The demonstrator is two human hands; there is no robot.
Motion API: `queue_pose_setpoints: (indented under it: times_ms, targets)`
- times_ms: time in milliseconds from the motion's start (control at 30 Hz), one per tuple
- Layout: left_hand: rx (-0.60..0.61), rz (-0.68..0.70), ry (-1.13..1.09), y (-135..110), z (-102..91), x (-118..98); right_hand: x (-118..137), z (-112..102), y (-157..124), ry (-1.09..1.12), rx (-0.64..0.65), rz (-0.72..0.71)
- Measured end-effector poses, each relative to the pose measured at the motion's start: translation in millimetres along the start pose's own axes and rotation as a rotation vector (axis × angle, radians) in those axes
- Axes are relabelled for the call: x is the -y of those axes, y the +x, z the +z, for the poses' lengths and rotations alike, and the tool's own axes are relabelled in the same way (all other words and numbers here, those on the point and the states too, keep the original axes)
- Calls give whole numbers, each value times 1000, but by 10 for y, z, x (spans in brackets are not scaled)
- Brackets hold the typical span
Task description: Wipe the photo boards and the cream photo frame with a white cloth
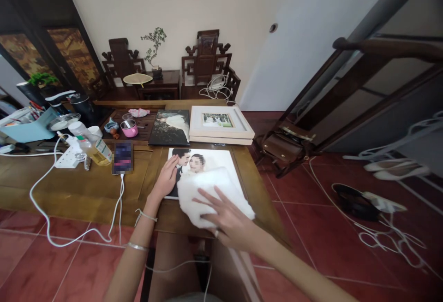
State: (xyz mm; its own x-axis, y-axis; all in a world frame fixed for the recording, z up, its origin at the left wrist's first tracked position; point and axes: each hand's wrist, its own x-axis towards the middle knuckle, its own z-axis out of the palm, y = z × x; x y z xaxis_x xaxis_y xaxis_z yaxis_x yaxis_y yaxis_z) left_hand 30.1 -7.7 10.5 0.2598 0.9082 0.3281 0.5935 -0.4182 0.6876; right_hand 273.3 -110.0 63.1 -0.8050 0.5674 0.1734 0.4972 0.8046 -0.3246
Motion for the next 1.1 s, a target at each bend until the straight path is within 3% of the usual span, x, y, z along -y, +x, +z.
queue_pose_setpoints:
  times_ms: [67,167,300,400,533,633,700,800,933,1000,1100]
  targets:
    - [2,0,5,-1,7,1,-61,-8,-167,-26,-45,60]
    - [12,-2,3,3,16,8,-346,-13,-252,-122,-163,258]
    - [8,-17,-16,6,5,-17,-625,-9,-19,-201,-230,477]
    - [-64,-12,-94,-5,-36,-79,-543,8,322,-190,-200,428]
    - [-199,-8,-214,-25,-99,-167,-218,60,640,-77,-91,159]
    - [-203,-11,-217,-30,-108,-196,-16,69,604,12,-23,7]
    - [-165,-17,-182,-31,-91,-196,38,34,463,53,-21,-20]
    - [-66,-18,-95,-32,-54,-178,-39,-53,195,49,-71,74]
    - [10,18,-18,-28,-24,-152,-394,-99,45,-12,-174,264]
    - [16,32,-4,-24,-20,-146,-588,-88,153,-10,-234,370]
    - [13,47,5,-20,-17,-144,-759,-107,543,65,-293,468]
